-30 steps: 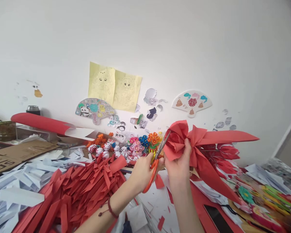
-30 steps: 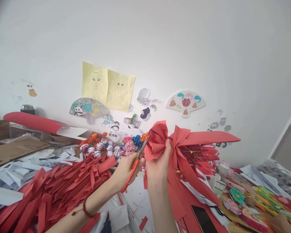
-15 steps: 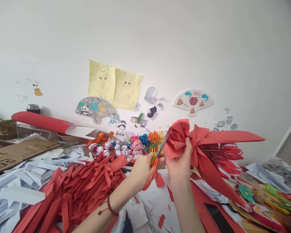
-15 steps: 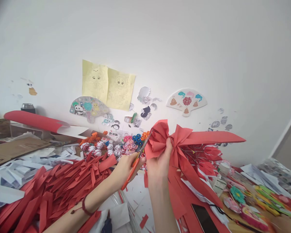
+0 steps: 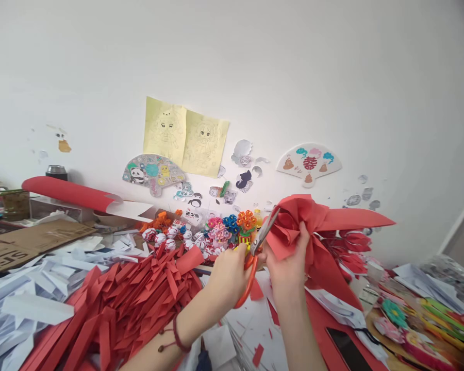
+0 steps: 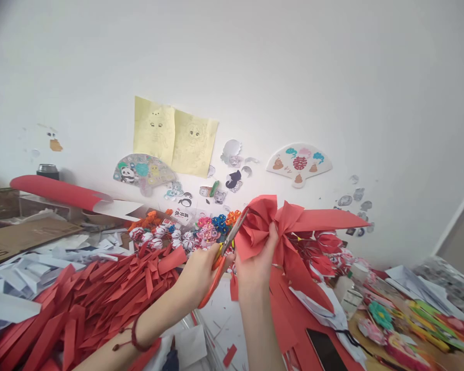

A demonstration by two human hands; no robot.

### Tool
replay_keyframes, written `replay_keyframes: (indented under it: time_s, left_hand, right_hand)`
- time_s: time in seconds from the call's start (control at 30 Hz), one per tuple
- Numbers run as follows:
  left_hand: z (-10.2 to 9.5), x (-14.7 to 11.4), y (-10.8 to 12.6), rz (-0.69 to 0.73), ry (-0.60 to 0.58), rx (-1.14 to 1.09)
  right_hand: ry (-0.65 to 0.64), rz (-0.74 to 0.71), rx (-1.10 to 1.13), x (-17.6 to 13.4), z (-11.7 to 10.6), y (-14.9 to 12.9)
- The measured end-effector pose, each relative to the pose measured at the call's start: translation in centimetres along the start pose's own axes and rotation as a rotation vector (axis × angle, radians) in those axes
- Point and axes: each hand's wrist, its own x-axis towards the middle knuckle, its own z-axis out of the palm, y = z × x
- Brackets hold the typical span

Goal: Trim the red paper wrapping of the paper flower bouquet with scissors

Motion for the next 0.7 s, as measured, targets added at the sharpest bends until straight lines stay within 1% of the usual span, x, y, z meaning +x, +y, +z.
replay_keyframes:
  time_s: [0.1, 0.23, 0.37, 0.6, 0.7]
  left_hand:
    - [-0.3, -0.3, 0.6, -0.022, 0.011, 0.122]
    - [-0.7, -0.6, 1.2, -0.034, 0.006, 0.236]
    - [-0.9, -0.7, 1.4, -0.037, -0.002, 0.273]
    - [-0.9, -0.9, 1.4, -0.010, -0.003, 0.291]
    - [-0.9, -0.8, 1.3, 0.002, 0.002, 0.298]
  right_hand:
    - [0.024, 0.060, 0.033, 0.3, -0.3, 0.1]
    - [-0.049, 0.129, 0.055, 0.7, -0.3, 0.0]
    - [-0.100, 0.185, 0.028, 0.7, -0.8, 0.1]
    - [-0.047, 0.122, -0.021, 0.3, -1.4, 0.6]
    - [-0.066, 0.153, -0.015, 0.1, -1.2, 0.3]
